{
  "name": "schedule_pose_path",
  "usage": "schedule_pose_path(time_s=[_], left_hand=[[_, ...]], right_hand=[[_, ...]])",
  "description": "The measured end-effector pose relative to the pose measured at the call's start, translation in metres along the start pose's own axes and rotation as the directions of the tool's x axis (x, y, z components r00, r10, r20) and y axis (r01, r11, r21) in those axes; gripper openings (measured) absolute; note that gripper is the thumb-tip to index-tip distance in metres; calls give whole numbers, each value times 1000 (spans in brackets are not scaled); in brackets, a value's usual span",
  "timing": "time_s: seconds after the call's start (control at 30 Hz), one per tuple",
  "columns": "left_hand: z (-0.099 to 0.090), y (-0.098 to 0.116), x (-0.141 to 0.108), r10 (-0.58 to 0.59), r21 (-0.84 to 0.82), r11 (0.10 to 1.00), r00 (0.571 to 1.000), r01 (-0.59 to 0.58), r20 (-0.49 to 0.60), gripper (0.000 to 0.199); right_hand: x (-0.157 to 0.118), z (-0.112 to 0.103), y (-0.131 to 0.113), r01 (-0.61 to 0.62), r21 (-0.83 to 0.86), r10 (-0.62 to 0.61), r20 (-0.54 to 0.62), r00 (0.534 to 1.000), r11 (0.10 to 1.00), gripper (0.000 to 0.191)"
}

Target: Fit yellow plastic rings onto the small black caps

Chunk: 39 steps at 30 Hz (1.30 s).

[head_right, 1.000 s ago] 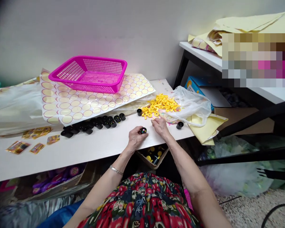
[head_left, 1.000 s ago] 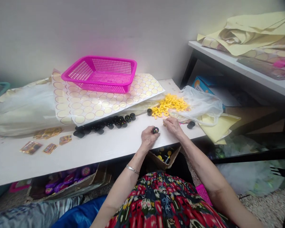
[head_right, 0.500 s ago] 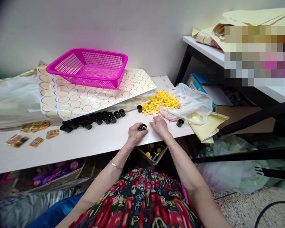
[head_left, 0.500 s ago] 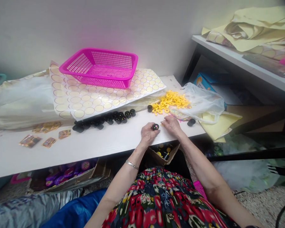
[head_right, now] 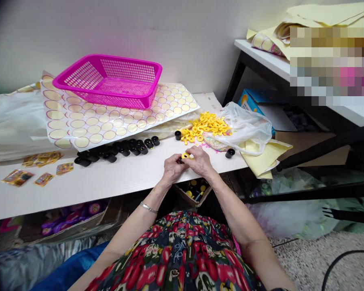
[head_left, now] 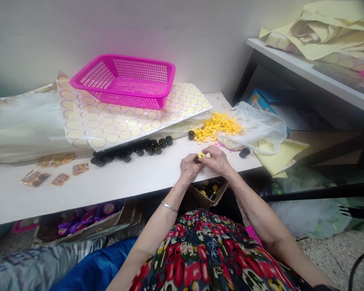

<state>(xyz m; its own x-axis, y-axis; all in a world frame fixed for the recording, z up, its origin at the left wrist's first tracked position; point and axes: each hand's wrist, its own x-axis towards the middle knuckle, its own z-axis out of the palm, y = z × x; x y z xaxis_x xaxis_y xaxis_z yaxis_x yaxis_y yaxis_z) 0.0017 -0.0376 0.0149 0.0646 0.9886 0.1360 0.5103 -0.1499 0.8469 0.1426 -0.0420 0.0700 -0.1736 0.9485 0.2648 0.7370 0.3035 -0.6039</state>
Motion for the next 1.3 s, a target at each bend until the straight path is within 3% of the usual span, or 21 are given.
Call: schedule_pose_path(time_s=[0.17,0.33,0.47,0.57,0.77,0.9,1.0,1.07,1.17,1.3], left_hand=[[0,-1,0,30,10,1000,999,-30,13,26],[-1,1,0,25,-42,999,1000,-25,16,24],[-11,4,0,-10,-255,967,999,20,38,30],[-18,8,3,-123,-485,863,990,140,68,26],[-14,21,8,-219,-623,725,956,292,194,32],[-7,24,7,-319,-656,666,931,354,179,28],[-3,23,5,-335,-670,662,933,335,135,26],[-3,22,4,-323,-624,716,941,313,101,26],[-7,23,2,-311,-529,796,949,294,60,26],[-10,28,3,-324,-495,813,945,307,53,24]], right_hand=[[-1,-3,-14,87,-226,-59,127,990,970,15],[-1,-4,-18,104,-290,-52,182,982,951,15],[1,-3,-20,98,-320,-35,198,980,942,17],[3,-3,-22,96,-322,-31,203,979,942,19],[3,1,-19,35,-215,4,175,985,976,17],[2,11,-9,-37,-54,41,83,996,998,12],[2,17,-2,-87,110,87,8,996,990,10],[3,18,1,-162,328,160,34,987,931,14],[4,16,3,-329,638,272,190,943,696,25],[7,19,-3,-433,762,396,252,883,482,24]])
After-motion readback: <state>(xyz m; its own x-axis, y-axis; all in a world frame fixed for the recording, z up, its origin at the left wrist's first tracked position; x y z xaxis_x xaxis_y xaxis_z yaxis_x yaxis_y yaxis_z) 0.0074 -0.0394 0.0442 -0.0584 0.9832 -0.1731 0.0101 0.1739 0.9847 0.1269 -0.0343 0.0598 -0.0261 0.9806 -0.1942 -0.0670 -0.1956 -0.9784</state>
